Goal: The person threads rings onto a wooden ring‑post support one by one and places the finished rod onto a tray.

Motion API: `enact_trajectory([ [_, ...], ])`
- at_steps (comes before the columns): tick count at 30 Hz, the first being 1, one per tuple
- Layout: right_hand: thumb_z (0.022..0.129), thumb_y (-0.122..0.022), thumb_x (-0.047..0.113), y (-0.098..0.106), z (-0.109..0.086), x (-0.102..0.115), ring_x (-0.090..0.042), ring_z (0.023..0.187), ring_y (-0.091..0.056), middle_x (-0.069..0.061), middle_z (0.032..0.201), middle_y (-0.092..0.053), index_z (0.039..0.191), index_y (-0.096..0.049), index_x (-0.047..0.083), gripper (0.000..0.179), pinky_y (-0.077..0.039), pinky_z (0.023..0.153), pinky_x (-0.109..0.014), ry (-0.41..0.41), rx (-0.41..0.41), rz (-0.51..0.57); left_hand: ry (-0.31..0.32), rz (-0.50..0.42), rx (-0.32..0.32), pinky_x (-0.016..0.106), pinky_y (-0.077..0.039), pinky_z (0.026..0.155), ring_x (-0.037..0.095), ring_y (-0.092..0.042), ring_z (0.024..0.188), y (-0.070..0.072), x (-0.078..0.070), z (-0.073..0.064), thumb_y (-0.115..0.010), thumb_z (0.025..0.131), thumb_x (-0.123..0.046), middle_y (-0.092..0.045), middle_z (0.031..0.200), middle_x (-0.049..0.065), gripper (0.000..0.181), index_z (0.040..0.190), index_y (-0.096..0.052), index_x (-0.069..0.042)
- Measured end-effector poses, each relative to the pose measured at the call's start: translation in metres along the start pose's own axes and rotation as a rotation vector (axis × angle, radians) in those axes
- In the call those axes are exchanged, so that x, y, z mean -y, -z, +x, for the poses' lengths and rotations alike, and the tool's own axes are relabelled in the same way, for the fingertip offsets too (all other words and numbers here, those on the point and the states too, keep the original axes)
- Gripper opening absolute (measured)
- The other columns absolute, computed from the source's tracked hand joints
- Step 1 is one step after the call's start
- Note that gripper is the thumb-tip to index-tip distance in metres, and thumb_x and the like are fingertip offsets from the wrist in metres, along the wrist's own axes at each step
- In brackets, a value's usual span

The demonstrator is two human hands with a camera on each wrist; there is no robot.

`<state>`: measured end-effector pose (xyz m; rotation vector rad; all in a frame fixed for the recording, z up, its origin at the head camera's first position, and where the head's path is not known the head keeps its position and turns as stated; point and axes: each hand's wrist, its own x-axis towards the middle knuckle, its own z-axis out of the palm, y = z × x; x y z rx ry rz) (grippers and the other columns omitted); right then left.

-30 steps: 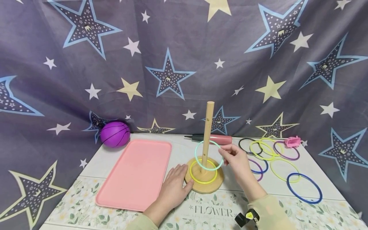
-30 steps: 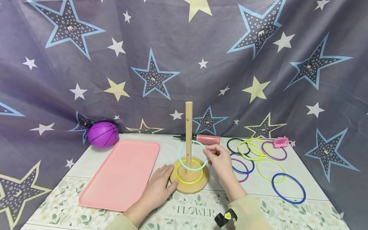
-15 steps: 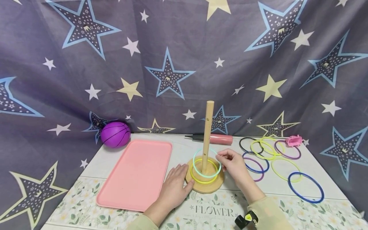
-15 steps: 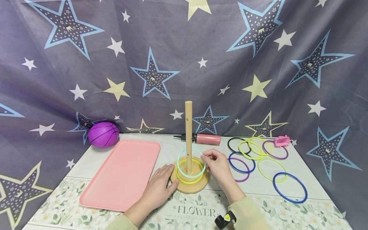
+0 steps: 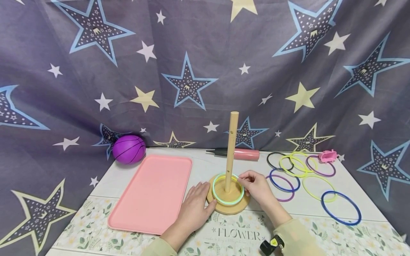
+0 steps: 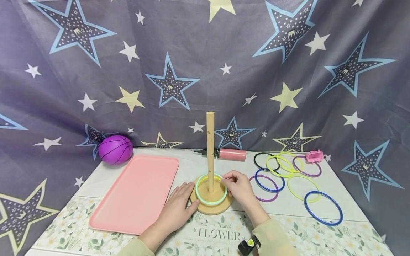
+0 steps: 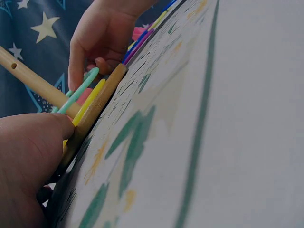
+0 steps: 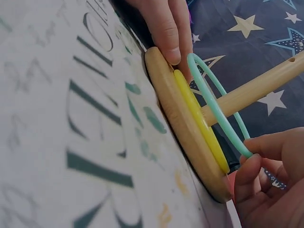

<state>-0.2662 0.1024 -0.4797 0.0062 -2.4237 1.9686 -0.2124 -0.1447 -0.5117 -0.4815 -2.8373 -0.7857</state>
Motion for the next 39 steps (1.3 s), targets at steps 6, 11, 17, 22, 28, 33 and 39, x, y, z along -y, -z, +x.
enact_trajectory([
  [6, 0.099, -0.079, 0.0, 0.0, 0.0, -0.002, -0.013, 0.061, -0.053, -0.005, 0.078, -0.064, 0.104, -0.077, -0.004, 0.007, -0.047, 0.049, -0.022, -0.013, -0.001, -0.008, 0.005, -0.004, 0.001, 0.059, -0.022, 0.134, 0.042, -0.039, 0.159, 0.0, -0.001, -0.001, -0.07, 0.108, -0.035, -0.051, 0.165, 0.024, 0.071, 0.161, -0.049, 0.007],
  [11, 0.099, -0.078, 0.002, -0.001, 0.002, -0.004, -0.013, 0.06, -0.053, -0.006, 0.079, -0.065, 0.107, -0.076, -0.005, 0.01, -0.047, 0.05, -0.023, -0.016, 0.005, -0.025, 0.003, 0.002, 0.003, 0.059, -0.022, 0.134, 0.042, -0.039, 0.16, 0.0, 0.0, -0.001, -0.069, 0.108, -0.035, -0.051, 0.166, 0.024, 0.07, 0.162, -0.048, 0.007],
  [17, 0.1, -0.077, 0.004, -0.003, 0.005, -0.007, -0.013, 0.057, -0.053, -0.006, 0.081, -0.068, 0.104, -0.078, -0.001, 0.007, -0.047, 0.048, -0.023, 0.012, -0.006, -0.124, 0.0, 0.003, 0.001, 0.058, -0.021, 0.134, 0.041, -0.038, 0.16, 0.0, 0.002, -0.001, -0.068, 0.109, -0.035, -0.05, 0.166, 0.023, 0.07, 0.162, -0.048, 0.006],
  [22, 0.099, -0.081, 0.01, -0.004, 0.008, -0.008, -0.015, 0.06, -0.057, -0.002, 0.078, -0.066, 0.095, -0.078, 0.006, 0.005, -0.05, 0.053, -0.027, 0.102, -0.036, -0.316, -0.002, 0.003, 0.002, 0.058, -0.021, 0.135, 0.042, -0.038, 0.16, -0.001, 0.002, -0.001, -0.068, 0.109, -0.035, -0.05, 0.166, 0.023, 0.07, 0.162, -0.048, 0.006],
  [28, 0.093, -0.083, 0.013, -0.001, 0.023, -0.032, -0.016, 0.072, -0.057, 0.004, 0.076, -0.066, 0.085, -0.077, 0.017, 0.011, -0.047, 0.064, -0.034, 0.318, -0.079, -0.412, -0.005, 0.003, -0.002, 0.058, -0.021, 0.135, 0.042, -0.038, 0.16, -0.001, 0.001, -0.001, -0.067, 0.11, -0.036, -0.051, 0.166, 0.023, 0.07, 0.162, -0.048, 0.006],
  [33, 0.094, -0.082, 0.008, -0.005, 0.012, -0.011, -0.017, 0.074, -0.058, 0.002, 0.077, -0.067, 0.086, -0.076, 0.011, 0.011, -0.049, 0.069, -0.036, 0.272, -0.085, -0.463, -0.017, 0.002, -0.01, 0.059, -0.023, 0.134, 0.043, -0.04, 0.159, 0.0, 0.0, -0.001, -0.068, 0.109, -0.035, -0.052, 0.164, 0.024, 0.07, 0.161, -0.049, 0.008],
  [39, 0.093, -0.082, 0.011, -0.005, 0.025, -0.03, -0.015, 0.071, -0.058, 0.005, 0.075, -0.067, 0.083, -0.075, 0.016, 0.013, -0.049, 0.065, -0.035, 0.321, -0.089, -0.479, -0.017, 0.002, -0.01, 0.059, -0.024, 0.134, 0.043, -0.04, 0.159, 0.001, 0.0, -0.002, -0.068, 0.109, -0.034, -0.052, 0.164, 0.025, 0.069, 0.16, -0.049, 0.009],
])
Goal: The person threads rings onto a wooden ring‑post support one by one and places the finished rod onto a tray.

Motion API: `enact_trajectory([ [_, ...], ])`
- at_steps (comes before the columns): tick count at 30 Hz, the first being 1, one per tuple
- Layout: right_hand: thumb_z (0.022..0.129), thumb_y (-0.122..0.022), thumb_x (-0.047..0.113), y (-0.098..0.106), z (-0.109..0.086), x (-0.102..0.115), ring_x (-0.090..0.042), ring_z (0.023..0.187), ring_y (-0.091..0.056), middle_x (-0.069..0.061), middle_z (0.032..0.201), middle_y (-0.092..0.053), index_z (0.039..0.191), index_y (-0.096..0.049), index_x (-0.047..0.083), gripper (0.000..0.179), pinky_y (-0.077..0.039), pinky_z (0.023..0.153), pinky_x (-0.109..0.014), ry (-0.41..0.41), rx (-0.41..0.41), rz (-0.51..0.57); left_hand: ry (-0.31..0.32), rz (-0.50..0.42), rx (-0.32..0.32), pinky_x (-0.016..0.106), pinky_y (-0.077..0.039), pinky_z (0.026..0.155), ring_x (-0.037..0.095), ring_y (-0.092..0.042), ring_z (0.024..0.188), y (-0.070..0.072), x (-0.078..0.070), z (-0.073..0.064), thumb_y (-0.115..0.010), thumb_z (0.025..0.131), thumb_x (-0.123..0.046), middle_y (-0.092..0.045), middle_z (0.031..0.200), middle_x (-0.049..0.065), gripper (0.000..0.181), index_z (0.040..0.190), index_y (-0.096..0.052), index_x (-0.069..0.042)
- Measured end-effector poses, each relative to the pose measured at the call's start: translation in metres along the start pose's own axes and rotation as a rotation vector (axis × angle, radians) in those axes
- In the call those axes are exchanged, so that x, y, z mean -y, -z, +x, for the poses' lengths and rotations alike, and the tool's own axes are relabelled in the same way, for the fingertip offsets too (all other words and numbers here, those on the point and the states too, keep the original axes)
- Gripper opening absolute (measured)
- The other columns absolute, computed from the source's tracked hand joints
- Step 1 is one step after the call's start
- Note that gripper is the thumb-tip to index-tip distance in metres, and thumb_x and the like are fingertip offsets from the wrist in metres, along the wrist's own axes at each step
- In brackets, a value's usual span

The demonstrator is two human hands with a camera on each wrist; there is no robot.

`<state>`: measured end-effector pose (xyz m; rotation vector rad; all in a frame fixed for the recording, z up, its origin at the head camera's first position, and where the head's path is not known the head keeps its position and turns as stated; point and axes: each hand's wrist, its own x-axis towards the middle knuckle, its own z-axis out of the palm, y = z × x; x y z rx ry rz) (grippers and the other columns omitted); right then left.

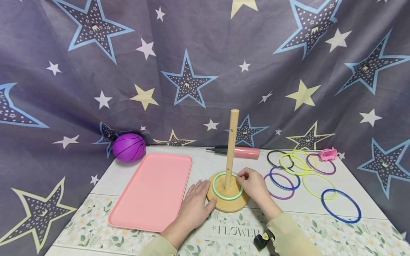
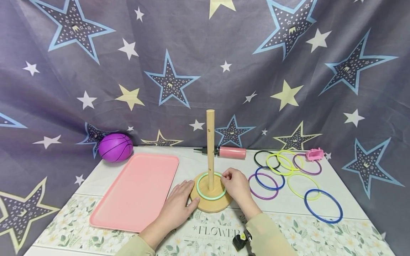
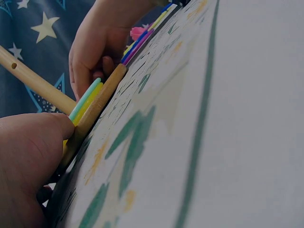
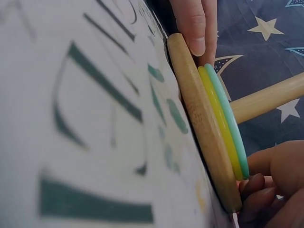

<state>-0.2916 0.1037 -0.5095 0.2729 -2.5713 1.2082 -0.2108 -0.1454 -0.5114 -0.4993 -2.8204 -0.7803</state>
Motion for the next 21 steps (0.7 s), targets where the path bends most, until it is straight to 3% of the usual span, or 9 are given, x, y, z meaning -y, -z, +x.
enact_trajectory([
  [4, 0.091, -0.081, 0.015, -0.012, 0.006, -0.024, -0.013, 0.066, -0.055, 0.009, 0.072, -0.063, 0.081, -0.073, 0.021, 0.014, -0.045, 0.06, -0.032, 0.05, -0.023, -0.014, 0.001, 0.005, -0.001, 0.059, -0.024, 0.134, 0.043, -0.041, 0.158, 0.0, 0.0, 0.0, -0.069, 0.109, -0.034, -0.053, 0.163, 0.024, 0.069, 0.16, -0.05, 0.009],
  [10, 0.089, -0.078, 0.011, -0.008, 0.005, -0.019, -0.019, 0.068, -0.057, 0.002, 0.073, -0.063, 0.083, -0.072, 0.015, 0.01, -0.046, 0.063, -0.034, 0.024, 0.016, -0.014, 0.004, 0.007, -0.001, 0.059, -0.024, 0.134, 0.042, -0.041, 0.158, 0.0, 0.0, 0.001, -0.069, 0.109, -0.034, -0.053, 0.164, 0.024, 0.069, 0.16, -0.05, 0.008],
  [16, 0.082, -0.081, 0.016, -0.02, 0.015, -0.049, -0.01, 0.069, -0.059, 0.013, 0.071, -0.063, 0.08, -0.071, 0.027, 0.016, -0.05, 0.064, -0.029, -0.016, 0.026, -0.073, 0.005, 0.005, 0.002, 0.059, -0.024, 0.134, 0.043, -0.041, 0.158, 0.0, -0.001, 0.0, -0.069, 0.109, -0.034, -0.053, 0.164, 0.024, 0.069, 0.16, -0.05, 0.008],
  [21, 0.079, -0.082, 0.015, -0.03, 0.022, -0.071, -0.013, 0.067, -0.061, 0.012, 0.07, -0.065, 0.08, -0.072, 0.029, 0.017, -0.051, 0.063, -0.033, -0.011, 0.027, -0.066, 0.004, 0.0, 0.002, 0.059, -0.023, 0.134, 0.043, -0.04, 0.159, 0.0, -0.001, 0.0, -0.069, 0.109, -0.033, -0.052, 0.164, 0.024, 0.068, 0.16, -0.05, 0.008],
])
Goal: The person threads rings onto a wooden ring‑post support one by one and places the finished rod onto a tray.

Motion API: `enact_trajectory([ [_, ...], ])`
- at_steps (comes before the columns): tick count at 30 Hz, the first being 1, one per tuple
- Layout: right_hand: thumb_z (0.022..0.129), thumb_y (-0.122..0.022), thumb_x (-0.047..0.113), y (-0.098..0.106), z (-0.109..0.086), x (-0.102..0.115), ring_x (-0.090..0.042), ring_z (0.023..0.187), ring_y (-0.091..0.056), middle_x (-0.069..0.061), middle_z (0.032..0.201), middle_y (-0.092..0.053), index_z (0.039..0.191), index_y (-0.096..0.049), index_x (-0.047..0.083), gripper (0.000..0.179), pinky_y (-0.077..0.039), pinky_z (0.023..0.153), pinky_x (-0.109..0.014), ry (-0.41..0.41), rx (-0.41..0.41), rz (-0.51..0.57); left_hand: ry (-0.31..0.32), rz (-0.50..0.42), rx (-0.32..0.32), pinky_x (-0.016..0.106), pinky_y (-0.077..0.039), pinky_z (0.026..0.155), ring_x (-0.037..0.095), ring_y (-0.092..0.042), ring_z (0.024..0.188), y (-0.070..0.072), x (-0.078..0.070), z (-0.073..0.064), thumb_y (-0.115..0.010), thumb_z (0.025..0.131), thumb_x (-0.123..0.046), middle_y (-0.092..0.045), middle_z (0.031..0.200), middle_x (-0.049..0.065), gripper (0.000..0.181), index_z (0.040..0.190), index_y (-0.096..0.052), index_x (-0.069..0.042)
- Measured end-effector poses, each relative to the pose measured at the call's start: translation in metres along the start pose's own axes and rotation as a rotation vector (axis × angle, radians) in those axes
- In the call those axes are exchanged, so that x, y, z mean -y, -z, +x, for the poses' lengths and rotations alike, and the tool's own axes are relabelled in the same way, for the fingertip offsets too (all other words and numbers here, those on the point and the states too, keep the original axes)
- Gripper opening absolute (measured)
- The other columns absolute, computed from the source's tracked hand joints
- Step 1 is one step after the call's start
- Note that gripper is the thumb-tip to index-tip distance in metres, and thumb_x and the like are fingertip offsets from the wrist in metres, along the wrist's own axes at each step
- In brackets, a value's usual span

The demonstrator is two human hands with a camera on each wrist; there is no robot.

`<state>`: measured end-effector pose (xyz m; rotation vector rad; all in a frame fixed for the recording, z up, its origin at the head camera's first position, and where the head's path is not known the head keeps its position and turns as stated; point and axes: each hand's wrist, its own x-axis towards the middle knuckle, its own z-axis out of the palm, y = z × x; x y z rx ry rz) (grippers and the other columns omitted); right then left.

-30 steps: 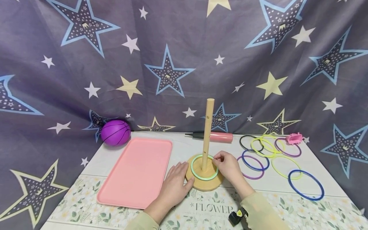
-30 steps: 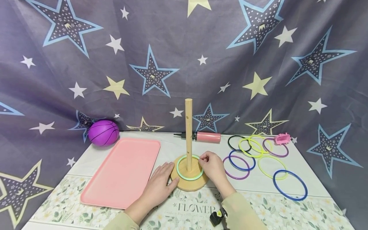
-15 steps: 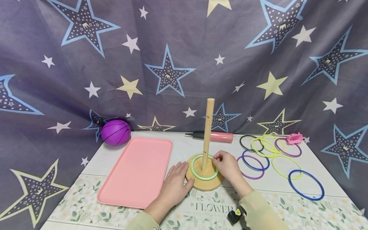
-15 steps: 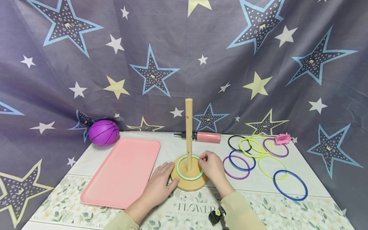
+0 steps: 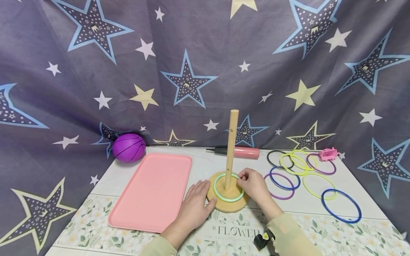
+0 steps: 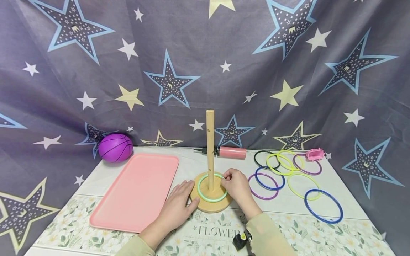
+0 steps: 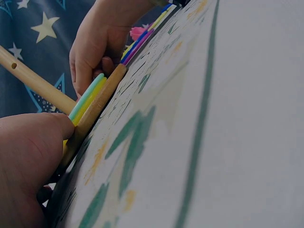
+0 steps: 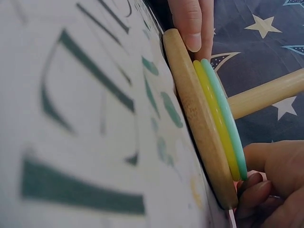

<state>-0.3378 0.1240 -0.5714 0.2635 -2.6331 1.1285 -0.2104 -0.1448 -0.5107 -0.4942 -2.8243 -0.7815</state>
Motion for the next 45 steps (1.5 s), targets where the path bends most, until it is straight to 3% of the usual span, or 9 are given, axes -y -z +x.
enact_trajectory([
  [3, 0.077, -0.082, 0.015, -0.002, 0.002, -0.006, -0.013, 0.067, -0.06, 0.013, 0.07, -0.065, 0.081, -0.073, 0.029, 0.017, -0.05, 0.062, -0.032, -0.01, 0.009, 0.002, -0.001, 0.0, -0.001, 0.059, -0.024, 0.134, 0.043, -0.04, 0.159, 0.0, 0.0, 0.0, -0.069, 0.109, -0.033, -0.052, 0.164, 0.024, 0.068, 0.16, -0.05, 0.009],
  [6, 0.078, -0.081, 0.014, 0.003, -0.001, 0.002, -0.012, 0.067, -0.058, 0.011, 0.071, -0.064, 0.082, -0.073, 0.026, 0.015, -0.047, 0.061, -0.03, -0.012, 0.018, 0.01, -0.001, 0.003, -0.002, 0.059, -0.024, 0.134, 0.043, -0.041, 0.158, 0.0, -0.001, 0.0, -0.069, 0.109, -0.033, -0.052, 0.164, 0.024, 0.068, 0.16, -0.05, 0.009],
  [13, 0.083, -0.076, 0.004, 0.04, -0.023, 0.067, -0.019, 0.069, -0.056, 0.001, 0.073, -0.062, 0.084, -0.072, 0.011, 0.009, -0.045, 0.063, -0.031, -0.015, 0.034, 0.082, -0.006, -0.001, -0.005, 0.06, -0.024, 0.133, 0.044, -0.041, 0.158, 0.0, -0.001, 0.001, -0.069, 0.109, -0.032, -0.052, 0.163, 0.026, 0.068, 0.159, -0.05, 0.009],
  [18, 0.089, -0.079, 0.002, 0.052, -0.027, 0.088, -0.016, 0.072, -0.055, 0.001, 0.076, -0.063, 0.09, -0.075, 0.008, 0.007, -0.046, 0.066, -0.029, -0.104, 0.097, 0.074, -0.002, -0.003, -0.004, 0.059, -0.025, 0.133, 0.043, -0.041, 0.158, -0.001, 0.0, 0.0, -0.07, 0.108, -0.032, -0.052, 0.164, 0.026, 0.069, 0.16, -0.05, 0.008],
  [21, 0.094, -0.081, 0.006, 0.058, -0.03, 0.092, -0.014, 0.071, -0.054, 0.001, 0.079, -0.063, 0.098, -0.078, 0.006, 0.005, -0.046, 0.062, -0.027, -0.134, 0.114, 0.072, -0.001, 0.0, -0.002, 0.059, -0.025, 0.133, 0.043, -0.041, 0.158, -0.002, 0.0, -0.001, -0.07, 0.108, -0.032, -0.052, 0.164, 0.026, 0.069, 0.16, -0.05, 0.008],
  [30, 0.099, -0.078, 0.01, 0.095, -0.031, 0.098, -0.016, 0.074, -0.06, -0.002, 0.087, -0.064, 0.115, -0.08, 0.002, 0.017, -0.05, 0.059, -0.03, -0.109, 0.076, 0.069, -0.002, -0.007, 0.0, 0.059, -0.023, 0.134, 0.043, -0.04, 0.159, 0.001, -0.001, 0.0, -0.069, 0.109, -0.033, -0.051, 0.164, 0.025, 0.069, 0.161, -0.049, 0.008],
  [35, 0.102, -0.078, 0.013, 0.126, -0.037, 0.097, -0.017, 0.063, -0.062, -0.005, 0.092, -0.065, 0.12, -0.078, 0.002, 0.022, -0.051, 0.05, -0.029, -0.133, 0.088, 0.087, -0.005, -0.004, -0.004, 0.059, -0.023, 0.134, 0.044, -0.04, 0.159, 0.0, -0.001, 0.0, -0.068, 0.109, -0.033, -0.051, 0.165, 0.025, 0.068, 0.161, -0.049, 0.008],
  [45, 0.105, -0.08, 0.022, 0.193, -0.057, 0.083, -0.015, 0.059, -0.058, -0.008, 0.093, -0.064, 0.127, -0.076, 0.002, 0.031, -0.051, 0.05, -0.03, -0.148, 0.038, 0.145, 0.0, -0.01, 0.01, 0.059, -0.022, 0.134, 0.043, -0.039, 0.16, 0.0, 0.001, 0.0, -0.068, 0.109, -0.035, -0.05, 0.166, 0.024, 0.07, 0.162, -0.048, 0.006],
])
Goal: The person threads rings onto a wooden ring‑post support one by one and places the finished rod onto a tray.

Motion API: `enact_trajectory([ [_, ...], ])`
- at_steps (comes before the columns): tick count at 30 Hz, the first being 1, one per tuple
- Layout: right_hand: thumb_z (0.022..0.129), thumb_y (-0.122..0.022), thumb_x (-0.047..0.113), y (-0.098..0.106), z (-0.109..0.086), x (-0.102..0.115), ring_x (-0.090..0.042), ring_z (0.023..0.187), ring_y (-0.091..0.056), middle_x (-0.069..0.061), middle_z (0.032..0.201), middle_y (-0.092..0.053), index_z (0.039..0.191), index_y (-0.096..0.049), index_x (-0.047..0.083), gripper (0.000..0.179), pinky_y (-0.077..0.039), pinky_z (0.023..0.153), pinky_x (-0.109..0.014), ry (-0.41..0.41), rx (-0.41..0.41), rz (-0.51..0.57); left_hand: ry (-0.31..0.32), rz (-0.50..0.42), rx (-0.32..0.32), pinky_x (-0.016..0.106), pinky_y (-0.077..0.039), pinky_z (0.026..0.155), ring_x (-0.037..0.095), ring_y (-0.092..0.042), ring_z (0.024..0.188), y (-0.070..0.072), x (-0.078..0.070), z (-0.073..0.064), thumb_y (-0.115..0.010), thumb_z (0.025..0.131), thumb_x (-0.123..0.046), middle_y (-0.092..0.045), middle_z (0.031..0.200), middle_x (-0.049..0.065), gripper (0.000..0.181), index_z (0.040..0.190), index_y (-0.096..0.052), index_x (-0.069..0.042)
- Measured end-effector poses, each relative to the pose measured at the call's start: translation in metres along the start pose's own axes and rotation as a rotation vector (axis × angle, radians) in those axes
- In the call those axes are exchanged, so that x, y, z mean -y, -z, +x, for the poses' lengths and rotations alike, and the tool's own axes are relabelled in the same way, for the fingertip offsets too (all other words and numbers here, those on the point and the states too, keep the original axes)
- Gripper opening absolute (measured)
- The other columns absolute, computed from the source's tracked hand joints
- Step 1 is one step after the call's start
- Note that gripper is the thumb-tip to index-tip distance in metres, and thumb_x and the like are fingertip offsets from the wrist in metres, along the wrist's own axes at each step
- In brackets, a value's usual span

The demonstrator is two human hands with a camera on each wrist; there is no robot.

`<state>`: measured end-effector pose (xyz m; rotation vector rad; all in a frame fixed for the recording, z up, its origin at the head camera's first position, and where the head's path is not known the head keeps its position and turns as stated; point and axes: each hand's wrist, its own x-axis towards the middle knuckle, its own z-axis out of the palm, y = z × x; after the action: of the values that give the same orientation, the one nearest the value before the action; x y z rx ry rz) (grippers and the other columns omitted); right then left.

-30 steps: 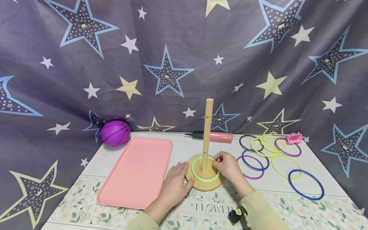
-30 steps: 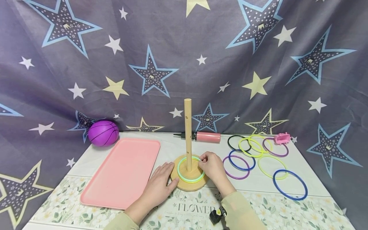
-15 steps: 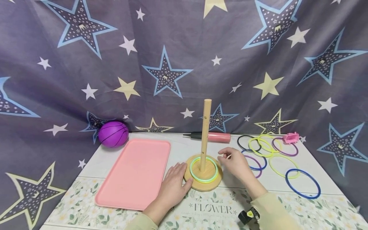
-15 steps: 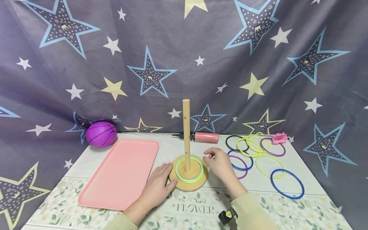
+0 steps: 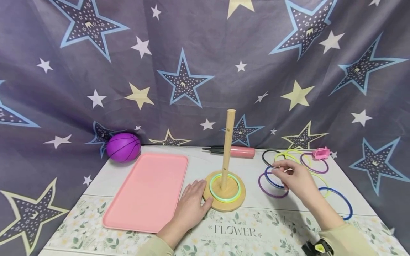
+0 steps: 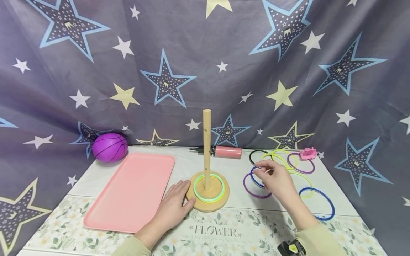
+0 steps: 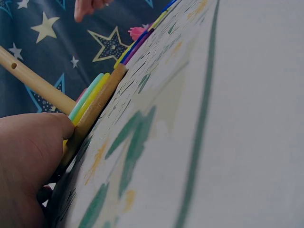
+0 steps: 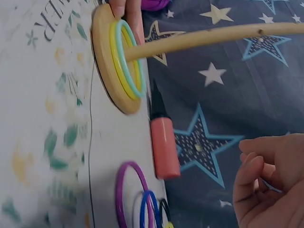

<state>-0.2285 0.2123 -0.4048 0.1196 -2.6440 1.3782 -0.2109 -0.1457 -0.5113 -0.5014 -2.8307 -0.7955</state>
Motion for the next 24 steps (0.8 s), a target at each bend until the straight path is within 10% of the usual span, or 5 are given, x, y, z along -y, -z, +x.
enact_trajectory([
  [16, 0.106, -0.079, 0.03, 0.073, -0.021, -0.051, 0.001, 0.074, -0.063, 0.003, 0.095, -0.073, 0.128, -0.077, 0.005, 0.034, -0.051, 0.058, -0.023, 0.018, -0.194, -0.264, 0.006, 0.0, 0.002, 0.059, -0.02, 0.135, 0.042, -0.037, 0.161, 0.0, 0.001, 0.001, -0.067, 0.11, -0.035, -0.05, 0.166, 0.024, 0.069, 0.162, -0.048, 0.006],
  [24, 0.107, -0.075, 0.036, 0.106, -0.026, -0.084, -0.001, 0.081, -0.065, -0.009, 0.101, -0.077, 0.13, -0.073, -0.002, 0.045, -0.051, 0.059, -0.027, -0.072, -0.169, -0.42, 0.01, 0.003, 0.0, 0.059, -0.02, 0.135, 0.042, -0.037, 0.16, -0.001, 0.001, 0.002, -0.068, 0.11, -0.036, -0.05, 0.166, 0.024, 0.07, 0.162, -0.048, 0.006],
])
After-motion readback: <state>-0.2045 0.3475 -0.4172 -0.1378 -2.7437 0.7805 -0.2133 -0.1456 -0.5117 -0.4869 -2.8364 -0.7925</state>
